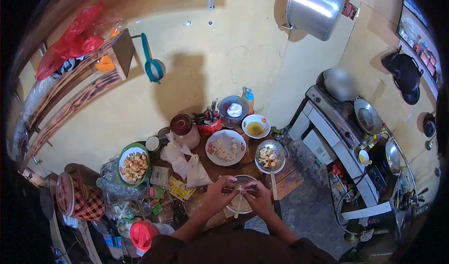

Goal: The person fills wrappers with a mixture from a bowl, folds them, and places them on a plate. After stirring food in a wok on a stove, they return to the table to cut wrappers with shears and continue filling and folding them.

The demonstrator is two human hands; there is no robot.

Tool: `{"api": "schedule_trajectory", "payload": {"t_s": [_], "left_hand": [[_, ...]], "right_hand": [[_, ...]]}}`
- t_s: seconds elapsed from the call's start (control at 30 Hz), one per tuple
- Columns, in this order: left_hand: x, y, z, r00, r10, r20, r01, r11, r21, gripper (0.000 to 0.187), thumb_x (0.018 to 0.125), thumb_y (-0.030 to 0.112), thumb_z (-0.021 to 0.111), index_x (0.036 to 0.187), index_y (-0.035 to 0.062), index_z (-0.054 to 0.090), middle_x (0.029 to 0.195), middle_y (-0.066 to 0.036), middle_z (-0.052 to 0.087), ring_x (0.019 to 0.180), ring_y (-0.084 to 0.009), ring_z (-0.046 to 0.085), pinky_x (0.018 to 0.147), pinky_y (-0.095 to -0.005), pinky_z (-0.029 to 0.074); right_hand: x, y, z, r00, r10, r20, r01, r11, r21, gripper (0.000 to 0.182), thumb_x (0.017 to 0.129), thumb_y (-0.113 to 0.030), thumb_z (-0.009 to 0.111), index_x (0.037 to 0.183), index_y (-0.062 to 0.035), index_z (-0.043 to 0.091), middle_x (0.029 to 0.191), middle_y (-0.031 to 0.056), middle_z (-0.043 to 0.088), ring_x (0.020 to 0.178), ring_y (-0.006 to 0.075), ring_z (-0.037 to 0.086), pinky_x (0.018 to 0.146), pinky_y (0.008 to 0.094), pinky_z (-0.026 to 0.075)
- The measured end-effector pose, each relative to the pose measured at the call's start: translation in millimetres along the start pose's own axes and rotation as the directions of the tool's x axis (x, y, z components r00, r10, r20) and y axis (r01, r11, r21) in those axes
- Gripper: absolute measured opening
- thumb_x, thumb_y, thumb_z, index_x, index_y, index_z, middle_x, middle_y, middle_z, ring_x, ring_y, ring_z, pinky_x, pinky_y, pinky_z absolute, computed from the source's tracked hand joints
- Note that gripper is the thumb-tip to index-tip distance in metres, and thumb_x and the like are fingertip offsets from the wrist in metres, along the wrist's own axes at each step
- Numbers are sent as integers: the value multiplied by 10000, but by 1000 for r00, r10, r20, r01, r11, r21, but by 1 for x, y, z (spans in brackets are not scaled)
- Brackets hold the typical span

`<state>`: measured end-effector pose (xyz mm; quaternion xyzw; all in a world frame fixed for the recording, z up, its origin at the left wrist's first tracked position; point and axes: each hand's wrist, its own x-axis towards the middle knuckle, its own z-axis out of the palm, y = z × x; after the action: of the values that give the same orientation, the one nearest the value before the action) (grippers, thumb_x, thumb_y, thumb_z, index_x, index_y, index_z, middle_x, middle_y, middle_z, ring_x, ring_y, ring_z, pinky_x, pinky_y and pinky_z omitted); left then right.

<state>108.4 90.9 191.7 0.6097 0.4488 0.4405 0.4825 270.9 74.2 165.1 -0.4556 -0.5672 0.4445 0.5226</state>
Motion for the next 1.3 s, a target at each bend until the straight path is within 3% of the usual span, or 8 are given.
{"api": "schedule_trajectory", "payload": {"t_s": [0.23, 0.3, 0.43, 0.57, 0.63, 0.8, 1.0, 1.3], "left_hand": [[57, -73, -1, 986, -30, 167, 10, 993, 117, 336, 713, 78, 669, 1013, 27, 527, 709, -112, 629, 710, -156, 635, 654, -297, 506], [89, -102, -10, 999, -44, 4, 39, 932, 361, 293, 690, 74, 661, 959, 24, 558, 678, -117, 617, 683, -176, 627, 622, -306, 491], [169, -160, -34, 971, 153, -186, -51, 885, 462, 197, 661, 54, 646, 840, 28, 568, 658, -96, 600, 618, -216, 598, 582, -329, 469], [229, -206, -42, 968, 65, -241, 41, 909, 414, 209, 636, 62, 667, 812, 36, 557, 656, -88, 594, 614, -246, 592, 578, -353, 465], [245, -219, -43, 963, 105, -249, 73, 786, 614, 218, 625, 91, 682, 799, 52, 557, 695, -85, 599, 684, -283, 587, 639, -397, 453], [257, -273, -44, 952, 101, -289, 142, 692, 708, 207, 648, 121, 662, 835, 82, 582, 784, -94, 603, 818, -306, 561, 729, -441, 417], [247, -255, -51, 934, 117, -339, 173, 681, 712, 226, 681, 123, 640, 901, 88, 597, 834, -116, 610, 849, -312, 564, 740, -436, 419], [118, -103, -82, 992, -62, -113, 103, 911, 400, 256, 686, 162, 666, 895, 25, 611, 744, -109, 634, 665, -205, 614, 646, -316, 479]], "right_hand": [[6, 51, -7, 972, 215, -93, -220, 975, -42, 337, 728, 13, 655, 1015, -14, 480, 910, 73, 568, 853, 138, 581, 721, 274, 518], [4, 63, -10, 967, 229, -115, -244, 959, -144, 381, 713, -14, 672, 1037, -8, 471, 926, 91, 585, 827, 143, 589, 700, 271, 513], [-5, 81, -20, 967, 246, -71, -256, 940, -225, 385, 722, -57, 676, 1049, -10, 479, 938, 100, 599, 811, 151, 599, 693, 282, 511], [-12, 82, -24, 942, 334, 20, -311, 897, -315, 312, 743, -109, 668, 1007, -13, 534, 946, 99, 608, 804, 170, 612, 688, 301, 510], [-14, 82, -23, 937, 349, 20, -319, 877, -360, 294, 747, -127, 667, 993, -14, 551, 948, 100, 610, 802, 177, 614, 690, 305, 509], [-19, 87, -21, 905, 394, 161, -296, 855, -426, 288, 761, -140, 647, 1017, -32, 571, 933, 131, 603, 814, 244, 611, 719, 336, 498], [-28, 122, -14, 909, 182, 375, 119, 750, -651, 267, 699, -35, 566, 953, -76, 635, 963, 111, 591, 941, 300, 529, 827, 395, 437], [-22, 129, 2, 874, 167, 456, 259, 633, -730, 203, 651, -80, 597, 840, -100, 668, 920, 107, 565, 950, 296, 489, 820, 394, 434]]}}
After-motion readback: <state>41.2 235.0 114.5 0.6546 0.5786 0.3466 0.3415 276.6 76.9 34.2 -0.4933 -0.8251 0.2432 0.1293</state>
